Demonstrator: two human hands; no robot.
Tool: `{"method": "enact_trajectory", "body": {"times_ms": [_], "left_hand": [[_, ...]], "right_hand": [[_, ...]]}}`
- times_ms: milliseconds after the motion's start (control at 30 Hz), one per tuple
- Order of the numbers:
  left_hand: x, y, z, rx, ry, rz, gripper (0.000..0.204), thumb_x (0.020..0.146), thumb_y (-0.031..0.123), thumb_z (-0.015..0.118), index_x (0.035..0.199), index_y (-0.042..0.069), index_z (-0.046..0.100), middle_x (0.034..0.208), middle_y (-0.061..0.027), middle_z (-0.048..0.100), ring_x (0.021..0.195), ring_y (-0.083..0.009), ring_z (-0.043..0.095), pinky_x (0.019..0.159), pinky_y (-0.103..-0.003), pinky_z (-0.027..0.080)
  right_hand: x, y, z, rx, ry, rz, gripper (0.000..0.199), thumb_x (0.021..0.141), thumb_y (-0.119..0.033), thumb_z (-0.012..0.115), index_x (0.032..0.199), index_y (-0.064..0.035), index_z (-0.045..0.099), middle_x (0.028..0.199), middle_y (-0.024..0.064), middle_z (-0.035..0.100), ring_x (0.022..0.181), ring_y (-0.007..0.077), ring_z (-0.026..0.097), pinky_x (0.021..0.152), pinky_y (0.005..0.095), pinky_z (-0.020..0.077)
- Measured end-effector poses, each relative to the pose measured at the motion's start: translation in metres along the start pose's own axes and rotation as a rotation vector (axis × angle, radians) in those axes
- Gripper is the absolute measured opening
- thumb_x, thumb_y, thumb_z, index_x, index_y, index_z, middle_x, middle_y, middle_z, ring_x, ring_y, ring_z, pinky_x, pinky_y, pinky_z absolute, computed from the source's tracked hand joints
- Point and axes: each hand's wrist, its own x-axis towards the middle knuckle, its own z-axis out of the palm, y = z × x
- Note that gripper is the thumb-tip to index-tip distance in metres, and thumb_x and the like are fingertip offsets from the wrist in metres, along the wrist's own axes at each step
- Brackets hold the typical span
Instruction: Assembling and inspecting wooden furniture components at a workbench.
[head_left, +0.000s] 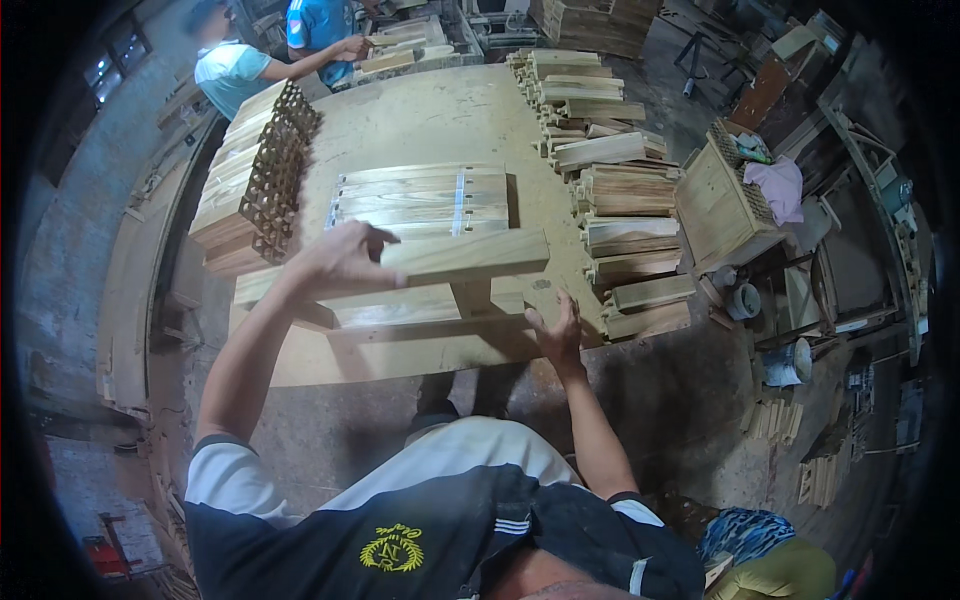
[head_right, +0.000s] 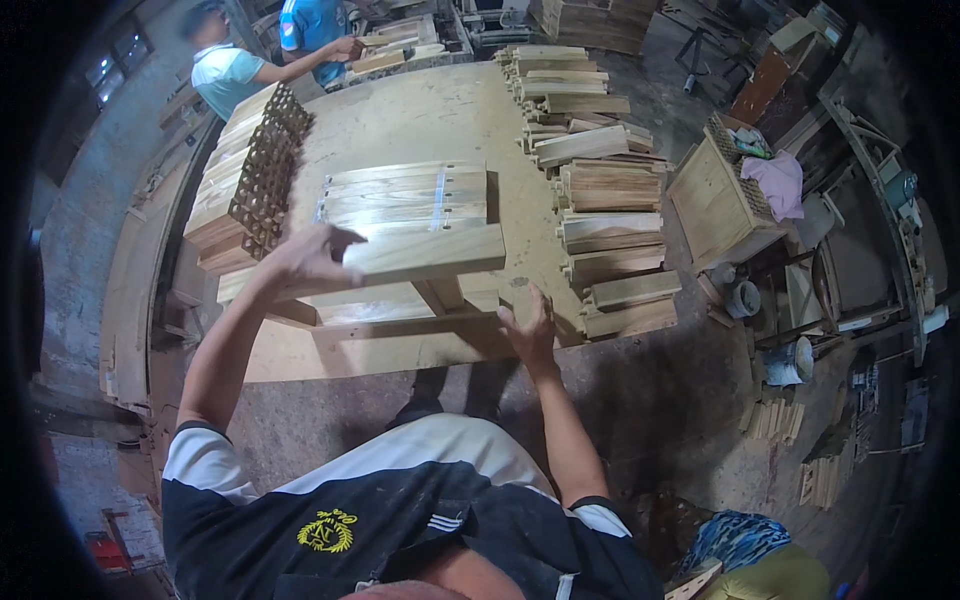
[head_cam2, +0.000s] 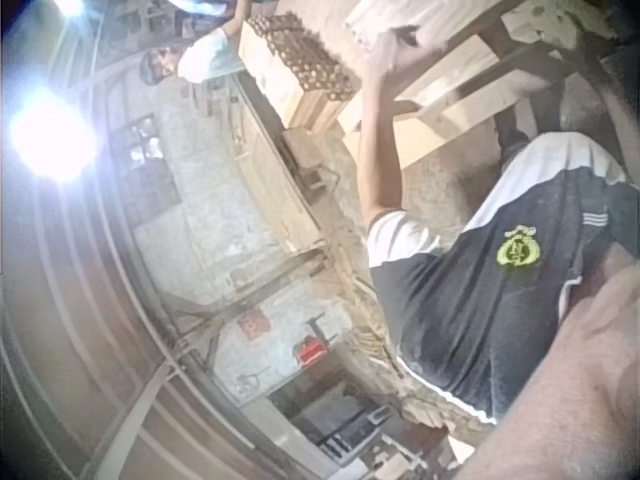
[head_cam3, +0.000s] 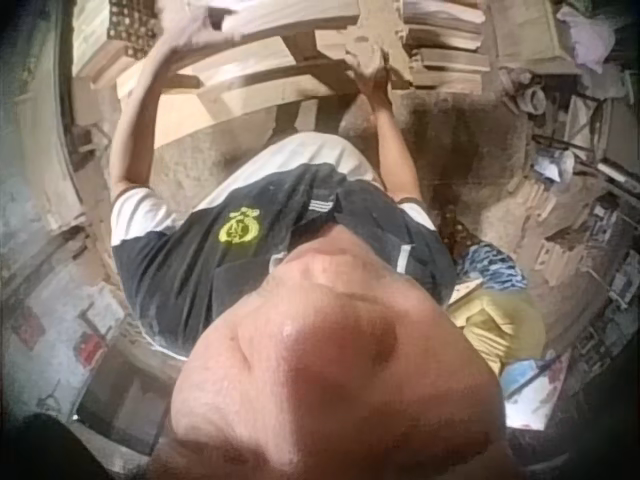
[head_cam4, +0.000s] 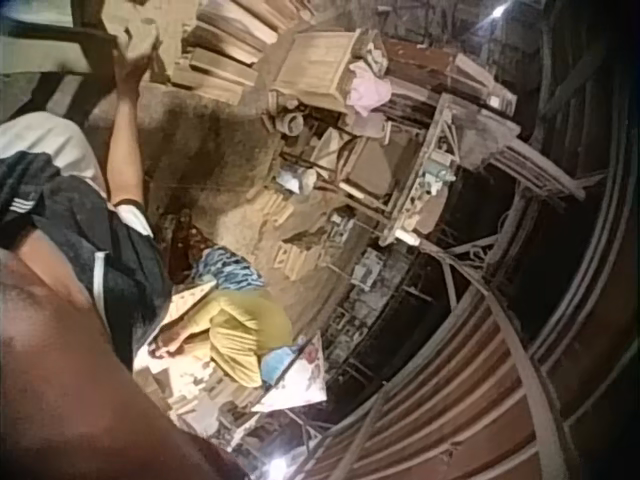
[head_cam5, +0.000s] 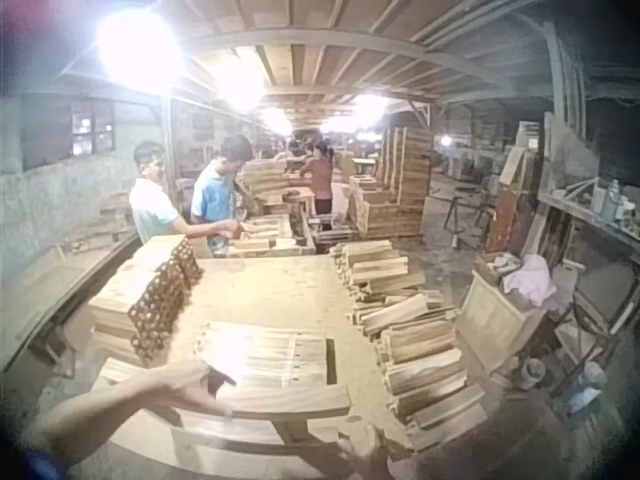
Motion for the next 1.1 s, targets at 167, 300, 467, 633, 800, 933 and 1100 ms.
{"method": "enact_trajectory", "body": {"times_ms": [167, 300, 467, 633, 800, 933, 1100], "left_hand": [[-0.034, 0.006, 0.016, 0.076, -0.141, 0.105, 0.053, 0.064, 0.046, 0.086, 0.081, -0.002, 0.070, 0.066, -0.0110, 0.067, 0.060, -0.0215, 0.063, 0.057, -0.038, 0.049], [-0.055, 0.011, 0.017, 0.093, -0.007, 0.165, 0.041, 0.065, 0.037, 0.082, 0.067, 0.000, 0.064, 0.062, -0.0121, 0.062, 0.054, -0.0252, 0.059, 0.053, -0.041, 0.045], [-0.068, 0.021, -0.047, 0.179, 0.025, 0.229, 0.037, 0.064, 0.034, 0.081, 0.064, 0.000, 0.065, 0.060, -0.0137, 0.060, 0.052, -0.0271, 0.058, 0.050, -0.040, 0.044], [-0.050, 0.030, -0.103, 0.388, 0.254, 0.136, 0.043, 0.062, 0.023, 0.080, 0.094, -0.004, 0.071, 0.080, -0.0212, 0.069, 0.076, -0.0361, 0.065, 0.083, -0.044, 0.051], [0.058, -0.025, -0.114, 0.424, 0.323, 0.028, 0.062, 0.070, 0.031, 0.080, 0.114, -0.011, 0.065, 0.097, -0.0302, 0.067, 0.095, -0.0423, 0.065, 0.087, -0.047, 0.051], [0.179, -0.140, -0.110, 0.476, 0.489, 0.304, 0.044, 0.072, 0.031, 0.076, 0.101, -0.001, 0.072, 0.073, -0.0239, 0.067, 0.071, -0.0384, 0.068, 0.067, -0.046, 0.056], [0.317, -0.196, -0.101, 0.449, 0.276, 0.353, 0.020, 0.071, 0.026, 0.065, 0.069, 0.007, 0.065, 0.067, -0.0202, 0.064, 0.065, -0.0392, 0.067, 0.059, -0.048, 0.054]], "right_hand": [[0.000, 0.033, 0.033, -0.087, 0.069, -0.059, 0.074, 0.086, -0.037, 0.072, 0.141, 0.0012, 0.042, 0.138, 0.0294, 0.045, 0.129, 0.0454, 0.043, 0.110, 0.0502, 0.0363], [-0.007, 0.032, 0.041, -0.215, 0.069, -0.068, 0.064, 0.089, -0.034, 0.067, 0.139, -0.0003, 0.046, 0.138, 0.0306, 0.044, 0.129, 0.0472, 0.042, 0.110, 0.0538, 0.0345], [-0.008, 0.039, 0.042, -0.418, 0.062, -0.030, 0.056, 0.093, -0.036, 0.060, 0.136, -0.0017, 0.051, 0.138, 0.0257, 0.047, 0.128, 0.0445, 0.045, 0.109, 0.0533, 0.0358], [-0.006, 0.040, 0.048, -0.539, 0.100, -0.093, 0.051, 0.091, -0.034, 0.061, 0.132, -0.0040, 0.056, 0.136, 0.0248, 0.051, 0.125, 0.0441, 0.049, 0.107, 0.0537, 0.0385], [0.000, 0.029, 0.043, -0.531, 0.041, -0.097, 0.047, 0.089, -0.031, 0.063, 0.126, -0.0025, 0.057, 0.132, 0.0239, 0.055, 0.124, 0.0435, 0.050, 0.105, 0.0527, 0.0413], [0.005, 0.023, 0.046, -0.532, 0.031, -0.085, 0.047, 0.091, -0.032, 0.062, 0.120, 0.0047, 0.059, 0.130, 0.0241, 0.057, 0.127, 0.0427, 0.049, 0.108, 0.0518, 0.0386], [-0.002, 0.028, 0.049, -0.466, 0.069, -0.039, 0.047, 0.090, -0.031, 0.064, 0.118, 0.0054, 0.060, 0.129, 0.0264, 0.056, 0.127, 0.0453, 0.048, 0.110, 0.0535, 0.0365]]}}
